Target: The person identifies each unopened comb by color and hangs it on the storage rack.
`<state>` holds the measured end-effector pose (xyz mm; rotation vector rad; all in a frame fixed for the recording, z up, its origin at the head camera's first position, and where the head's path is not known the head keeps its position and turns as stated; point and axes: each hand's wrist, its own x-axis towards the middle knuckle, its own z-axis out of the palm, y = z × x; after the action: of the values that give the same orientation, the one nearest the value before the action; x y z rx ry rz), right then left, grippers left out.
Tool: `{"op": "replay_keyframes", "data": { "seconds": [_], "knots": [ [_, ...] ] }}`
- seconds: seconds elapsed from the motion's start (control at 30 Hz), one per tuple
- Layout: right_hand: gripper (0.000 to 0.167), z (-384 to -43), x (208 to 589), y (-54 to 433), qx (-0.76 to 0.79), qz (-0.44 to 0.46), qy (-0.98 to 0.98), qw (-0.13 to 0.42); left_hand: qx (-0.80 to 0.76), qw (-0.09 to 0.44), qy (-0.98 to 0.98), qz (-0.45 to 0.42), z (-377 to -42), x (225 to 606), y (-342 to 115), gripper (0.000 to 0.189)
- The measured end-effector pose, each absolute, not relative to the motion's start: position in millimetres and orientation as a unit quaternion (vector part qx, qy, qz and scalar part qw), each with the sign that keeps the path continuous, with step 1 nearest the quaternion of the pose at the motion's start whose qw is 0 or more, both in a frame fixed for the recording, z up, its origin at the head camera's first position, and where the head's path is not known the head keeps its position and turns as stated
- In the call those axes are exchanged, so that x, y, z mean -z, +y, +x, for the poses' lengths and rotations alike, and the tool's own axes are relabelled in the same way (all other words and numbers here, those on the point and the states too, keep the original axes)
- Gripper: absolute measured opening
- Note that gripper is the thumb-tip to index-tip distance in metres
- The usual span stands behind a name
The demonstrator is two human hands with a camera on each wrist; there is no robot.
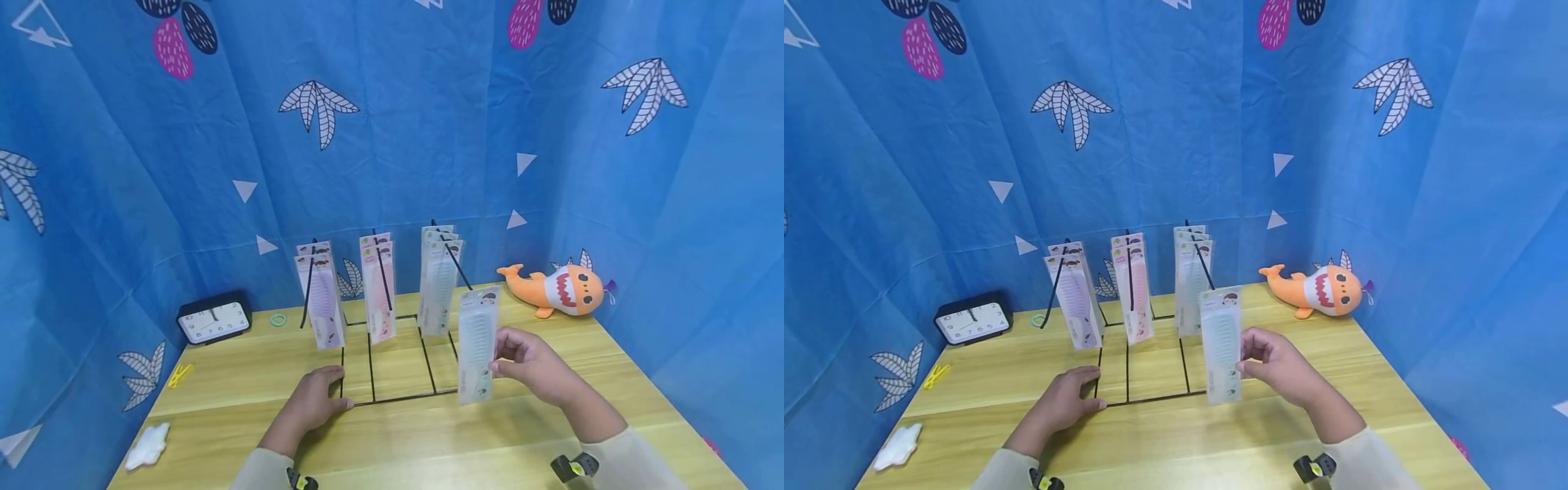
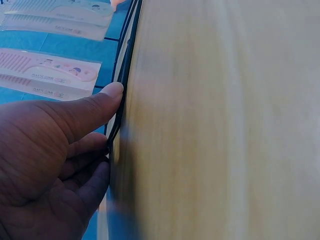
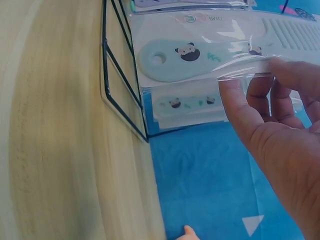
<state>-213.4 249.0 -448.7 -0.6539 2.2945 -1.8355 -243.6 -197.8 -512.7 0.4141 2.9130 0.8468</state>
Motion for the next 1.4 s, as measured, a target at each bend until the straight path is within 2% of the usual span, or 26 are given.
{"op": "replay_keyframes", "data": {
  "seconds": [0.63,0.87,1.1,1.4],
  "knots": [
    [0.024,-217.6,452.9,235.2,0.59,-0.173,0.787,0.054,-0.277,0.038,0.951,0.135,-244.0,513.1,-197.5,0.066],
    [0.029,-228.0,452.9,226.3,0.609,-0.131,0.781,0.048,-0.275,0.038,0.952,0.133,-244.6,513.8,-197.9,0.067],
    [0.025,-242.1,449.4,216.9,0.621,-0.076,0.779,0.04,-0.271,0.039,0.952,0.133,-245.4,514.3,-198.1,0.067],
    [0.027,-260.7,444.6,205.4,0.619,-0.053,0.783,0.031,-0.271,0.044,0.953,0.13,-246.1,514.8,-197.7,0.067]
  ]
}}
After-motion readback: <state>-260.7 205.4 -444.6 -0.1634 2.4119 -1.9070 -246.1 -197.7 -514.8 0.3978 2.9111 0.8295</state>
